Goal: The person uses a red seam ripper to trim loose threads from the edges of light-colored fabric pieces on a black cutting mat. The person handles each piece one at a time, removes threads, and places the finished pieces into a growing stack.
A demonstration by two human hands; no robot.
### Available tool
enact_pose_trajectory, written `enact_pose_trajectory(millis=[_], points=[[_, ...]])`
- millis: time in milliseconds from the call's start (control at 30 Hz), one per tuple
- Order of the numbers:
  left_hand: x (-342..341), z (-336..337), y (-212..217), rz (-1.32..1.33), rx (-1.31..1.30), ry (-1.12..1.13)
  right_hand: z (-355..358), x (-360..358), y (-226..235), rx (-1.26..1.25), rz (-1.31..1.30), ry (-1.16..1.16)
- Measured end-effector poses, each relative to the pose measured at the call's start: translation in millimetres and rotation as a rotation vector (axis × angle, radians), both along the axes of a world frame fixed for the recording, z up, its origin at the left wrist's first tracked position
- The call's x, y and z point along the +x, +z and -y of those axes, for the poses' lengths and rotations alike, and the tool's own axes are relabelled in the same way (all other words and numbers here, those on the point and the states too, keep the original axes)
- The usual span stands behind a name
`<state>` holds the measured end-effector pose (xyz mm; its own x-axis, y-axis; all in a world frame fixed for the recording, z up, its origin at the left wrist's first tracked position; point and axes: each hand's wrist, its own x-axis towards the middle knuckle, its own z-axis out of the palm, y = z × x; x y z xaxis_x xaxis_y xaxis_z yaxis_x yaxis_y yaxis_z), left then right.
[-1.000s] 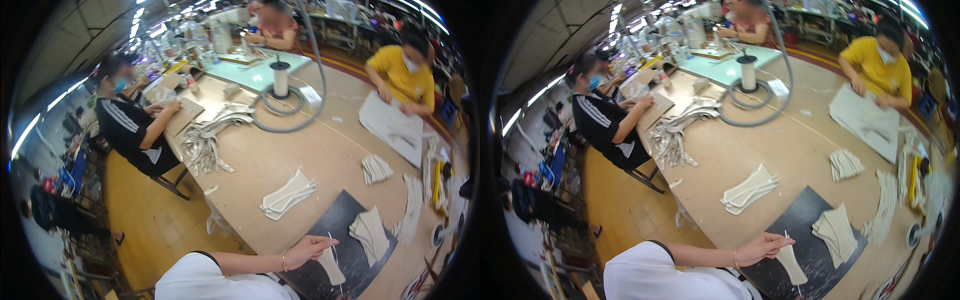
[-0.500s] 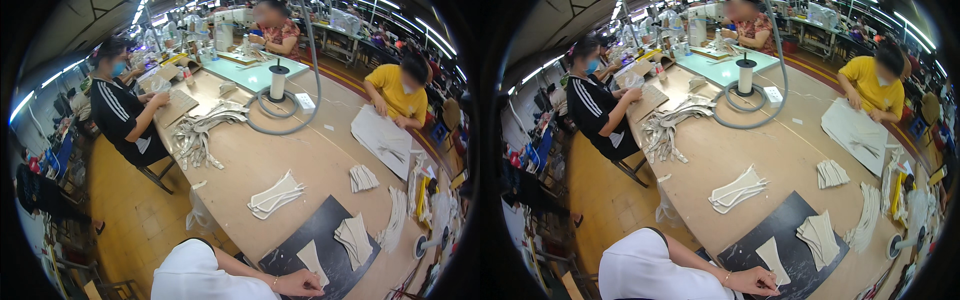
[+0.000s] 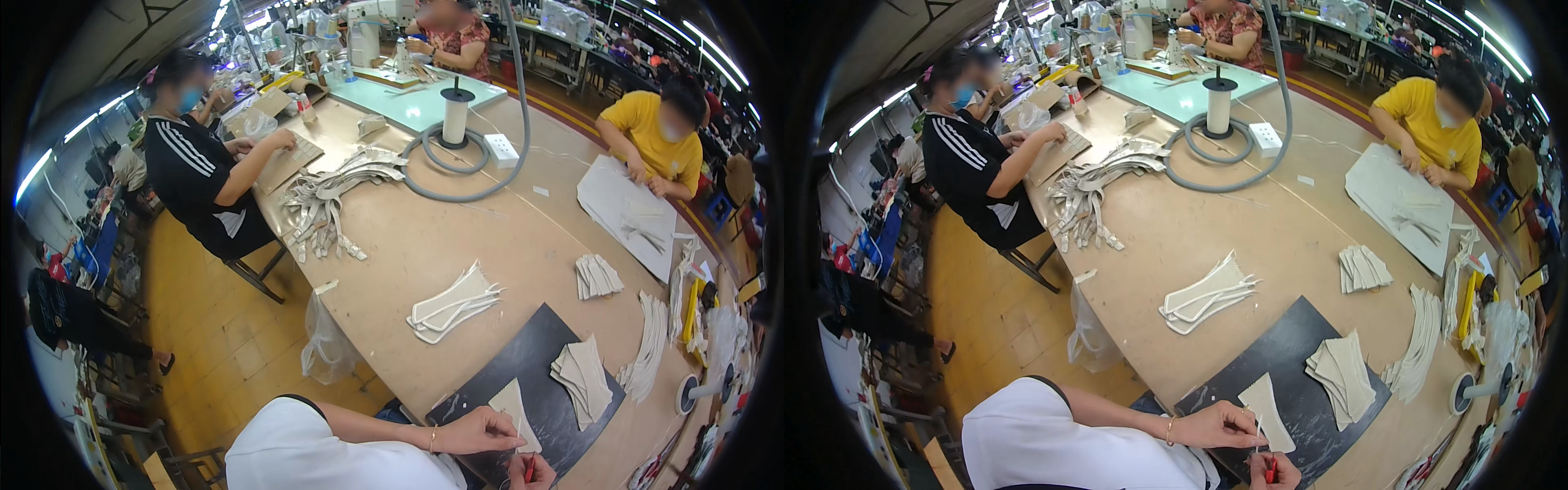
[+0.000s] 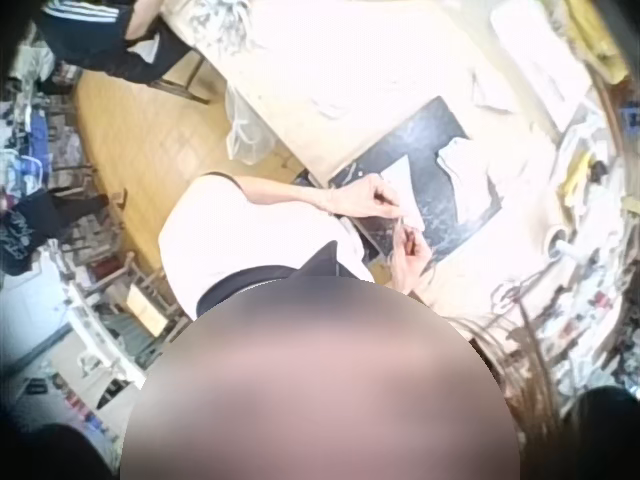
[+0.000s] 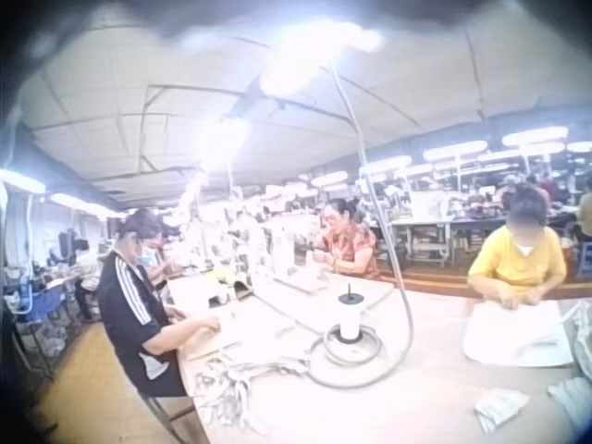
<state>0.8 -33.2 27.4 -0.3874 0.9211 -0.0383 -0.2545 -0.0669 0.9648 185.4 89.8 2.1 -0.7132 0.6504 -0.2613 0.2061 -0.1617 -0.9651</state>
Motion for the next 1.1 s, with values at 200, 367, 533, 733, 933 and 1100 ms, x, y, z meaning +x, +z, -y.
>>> enact_pose_trajectory(millis=[200, 367, 533, 733, 933, 1100], points=[[1, -12, 4, 0.051, -0.034, -0.061, 7, 57, 22, -0.078, 0.169, 0.036], [-21, -14, 10, 0.083, -0.069, -0.001, 9, 113, 48, -0.106, 0.402, -0.007], [-13, -7, 10, -0.112, -0.098, -0.013, 11, 124, 48, 0.396, 0.584, -0.057], [-2, -6, 10, -0.183, -0.094, -0.075, 4, 27, 71, 0.321, 0.214, -0.112], [-23, -1, 12, -0.192, -0.152, 0.071, 6, -51, 65, 0.128, 0.02, 0.021], [-22, -2, 10, 0.046, -0.172, 0.007, 1, -56, 56, 0.17, 0.028, 0.14]])
